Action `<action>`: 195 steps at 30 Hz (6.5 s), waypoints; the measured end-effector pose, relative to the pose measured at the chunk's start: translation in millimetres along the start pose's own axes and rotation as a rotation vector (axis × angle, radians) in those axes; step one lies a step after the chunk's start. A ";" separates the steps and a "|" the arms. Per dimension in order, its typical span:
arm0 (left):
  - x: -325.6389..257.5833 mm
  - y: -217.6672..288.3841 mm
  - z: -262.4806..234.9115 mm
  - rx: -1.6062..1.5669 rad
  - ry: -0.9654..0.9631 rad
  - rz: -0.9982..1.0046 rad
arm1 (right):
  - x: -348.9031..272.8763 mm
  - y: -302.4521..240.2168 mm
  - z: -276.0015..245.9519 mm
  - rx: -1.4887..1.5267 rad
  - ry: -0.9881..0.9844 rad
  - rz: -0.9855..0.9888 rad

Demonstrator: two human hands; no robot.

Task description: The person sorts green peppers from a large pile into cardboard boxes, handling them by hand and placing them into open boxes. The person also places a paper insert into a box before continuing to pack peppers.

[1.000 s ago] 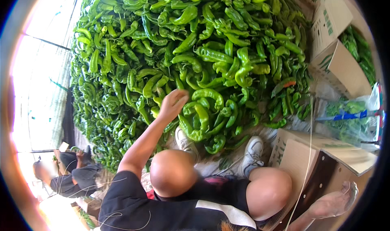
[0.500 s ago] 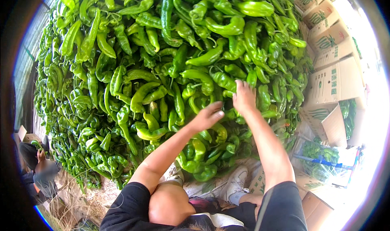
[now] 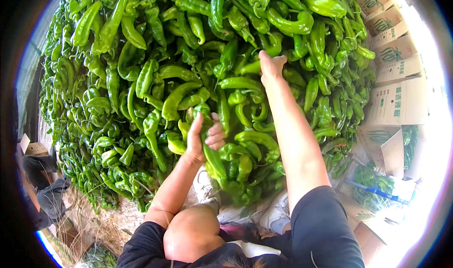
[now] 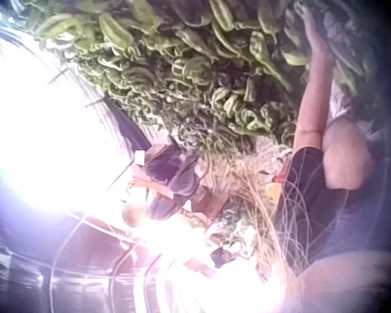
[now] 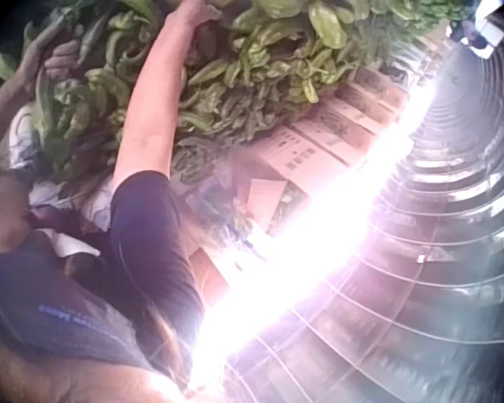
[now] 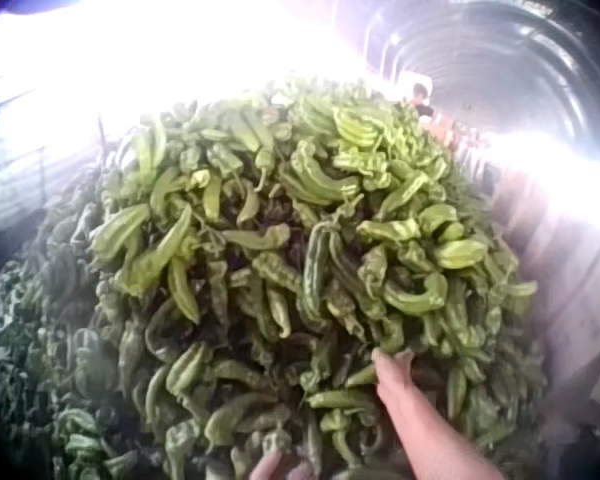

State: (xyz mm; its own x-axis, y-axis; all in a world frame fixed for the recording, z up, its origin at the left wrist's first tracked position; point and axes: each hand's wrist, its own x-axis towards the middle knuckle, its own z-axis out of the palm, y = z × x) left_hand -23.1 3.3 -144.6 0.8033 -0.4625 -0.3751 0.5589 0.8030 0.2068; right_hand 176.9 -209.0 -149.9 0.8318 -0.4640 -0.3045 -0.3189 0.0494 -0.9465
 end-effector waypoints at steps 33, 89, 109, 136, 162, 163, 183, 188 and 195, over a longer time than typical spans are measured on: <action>-16.0 -24.4 -4.3 -0.303 -0.249 -0.190 | -9.3 13.3 -121.2 -1.639 -0.261 -0.581; -52.5 -44.0 21.5 -0.097 -0.081 0.026 | -268.7 -25.2 -109.5 -0.395 -0.916 -0.252; -91.7 -164.7 146.3 1.197 -0.688 -0.645 | -612.0 -77.2 -560.0 -0.153 0.458 -0.100; -156.8 -126.9 95.7 1.687 0.347 -0.749 | -431.5 300.3 -726.5 -0.942 0.697 0.028; -145.3 -115.5 70.9 1.650 0.375 -0.810 | -483.0 62.9 -511.1 0.069 -0.093 -0.344; -145.7 -116.2 71.2 1.649 0.379 -0.807 | -478.2 61.0 -500.8 0.053 -0.129 -0.380; -146.9 -114.3 67.3 1.645 0.382 -0.798 | -454.2 57.6 -491.4 -0.087 -0.126 -0.378; -160.8 -110.5 66.5 1.595 0.402 -0.741 | -451.0 55.0 -544.8 -0.196 0.208 -0.255; -178.7 -105.4 51.3 1.542 0.418 -0.717 | -362.9 148.1 -576.4 -0.845 0.333 0.066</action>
State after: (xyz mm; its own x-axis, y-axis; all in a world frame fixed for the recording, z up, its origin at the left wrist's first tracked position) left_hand -215.0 -17.9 -52.9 0.3680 -0.2161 -0.9044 0.6143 -0.6736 0.4109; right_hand -434.0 -543.1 -118.0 0.6676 -0.7213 -0.1844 -0.6973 -0.5189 -0.4945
